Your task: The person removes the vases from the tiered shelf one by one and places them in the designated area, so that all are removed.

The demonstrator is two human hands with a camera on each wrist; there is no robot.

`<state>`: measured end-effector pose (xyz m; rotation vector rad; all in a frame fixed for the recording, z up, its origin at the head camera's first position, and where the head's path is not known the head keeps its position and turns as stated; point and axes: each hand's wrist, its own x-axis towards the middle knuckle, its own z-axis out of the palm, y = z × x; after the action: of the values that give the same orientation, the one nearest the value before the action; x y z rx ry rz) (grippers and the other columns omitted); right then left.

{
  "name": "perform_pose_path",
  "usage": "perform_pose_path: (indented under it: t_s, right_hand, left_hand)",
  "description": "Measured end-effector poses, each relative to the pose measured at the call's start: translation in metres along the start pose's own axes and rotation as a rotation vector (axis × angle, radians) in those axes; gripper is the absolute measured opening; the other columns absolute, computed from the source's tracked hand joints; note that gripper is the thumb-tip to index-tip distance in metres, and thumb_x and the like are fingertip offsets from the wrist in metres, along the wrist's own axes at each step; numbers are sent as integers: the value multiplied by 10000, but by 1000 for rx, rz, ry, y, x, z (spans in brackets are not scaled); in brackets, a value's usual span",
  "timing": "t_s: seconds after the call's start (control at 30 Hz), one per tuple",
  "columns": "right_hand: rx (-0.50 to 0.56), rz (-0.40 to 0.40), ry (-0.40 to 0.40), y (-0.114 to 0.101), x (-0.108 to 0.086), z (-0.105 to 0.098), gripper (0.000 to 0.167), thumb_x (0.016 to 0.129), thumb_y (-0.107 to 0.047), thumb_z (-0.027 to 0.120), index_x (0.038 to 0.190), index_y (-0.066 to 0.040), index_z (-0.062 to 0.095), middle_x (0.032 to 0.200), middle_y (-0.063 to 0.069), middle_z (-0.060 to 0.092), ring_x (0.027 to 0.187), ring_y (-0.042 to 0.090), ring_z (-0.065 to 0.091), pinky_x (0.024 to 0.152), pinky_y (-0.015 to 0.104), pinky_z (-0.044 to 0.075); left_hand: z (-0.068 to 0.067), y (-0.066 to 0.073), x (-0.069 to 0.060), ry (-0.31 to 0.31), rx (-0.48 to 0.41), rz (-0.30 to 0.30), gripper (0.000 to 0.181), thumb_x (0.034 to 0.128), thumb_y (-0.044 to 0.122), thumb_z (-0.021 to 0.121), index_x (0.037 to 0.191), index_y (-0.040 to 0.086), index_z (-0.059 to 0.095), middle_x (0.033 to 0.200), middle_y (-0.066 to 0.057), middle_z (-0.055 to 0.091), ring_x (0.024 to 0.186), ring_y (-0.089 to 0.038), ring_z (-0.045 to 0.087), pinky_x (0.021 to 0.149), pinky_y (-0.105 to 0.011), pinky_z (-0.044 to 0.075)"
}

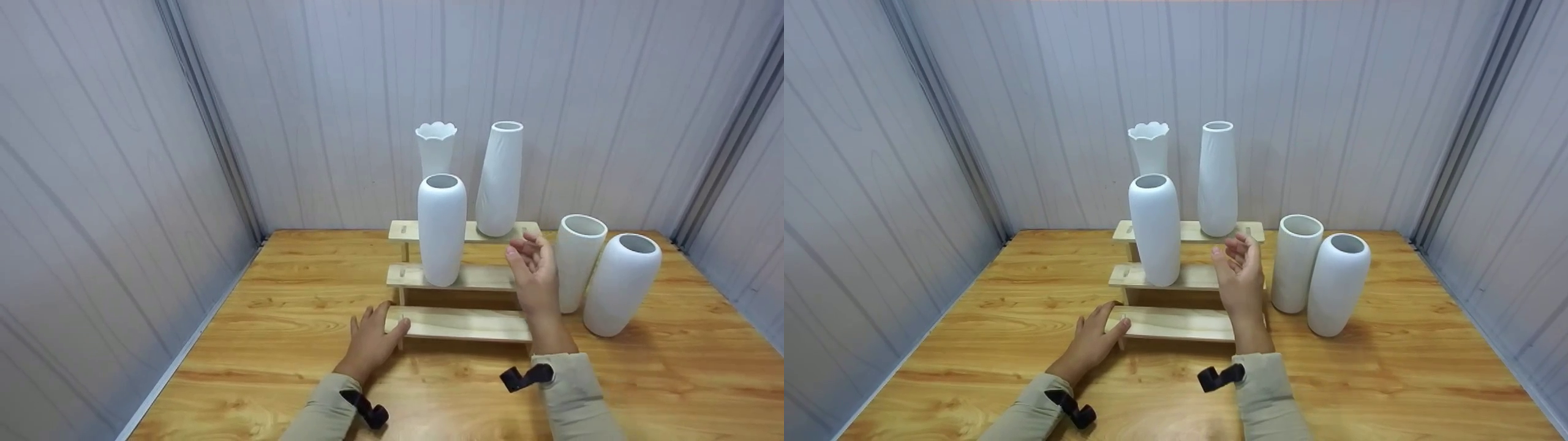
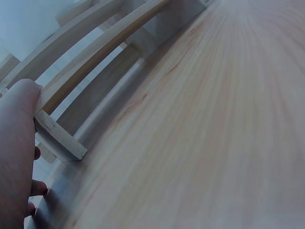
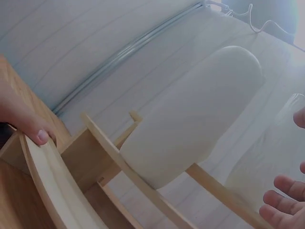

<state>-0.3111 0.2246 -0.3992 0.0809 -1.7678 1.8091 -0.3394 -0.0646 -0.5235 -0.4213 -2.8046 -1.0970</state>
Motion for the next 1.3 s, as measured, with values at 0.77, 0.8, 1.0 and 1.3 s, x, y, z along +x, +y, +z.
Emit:
perform_pose_path:
  t_s: [0.77, 0.8, 1.0, 1.3]
  right_hand:
    - [-49, 119, -9, 23, 5, 0, 480, 994, -96, 595, 1417, 68, 437, 1327, 245, 535, 1154, 185, 505, 959, 215, 415]
    - [-43, 125, -8, 24, 5, 0, 475, 998, -98, 590, 1416, 69, 438, 1329, 246, 528, 1150, 184, 500, 949, 205, 419]
    - [-18, 144, -6, 27, 6, -2, 461, 1007, -96, 573, 1412, 74, 436, 1308, 237, 510, 1127, 175, 495, 910, 178, 441]
    - [-15, 163, -2, 26, 6, -3, 475, 997, -95, 596, 1405, 83, 430, 1295, 230, 509, 1096, 168, 500, 861, 171, 459]
  left_hand:
    - [1, -2, 2, 6, 3, 5, 802, 968, 678, 454, 1508, 85, 445, 1523, -102, 490, 1480, -435, 273, 1172, -681, -5]
    - [1, -2, 2, 6, 1, 5, 802, 968, 677, 456, 1507, 83, 446, 1522, -106, 490, 1480, -436, 273, 1172, -682, -5]
    - [-1, 0, 0, -3, -8, 1, 805, 971, 673, 458, 1514, 79, 437, 1532, -118, 475, 1486, -432, 263, 1172, -683, -10]
    - [1, -3, 1, -15, 4, -5, 816, 974, 688, 439, 1529, 91, 421, 1544, -97, 463, 1492, -424, 254, 1172, -680, -18]
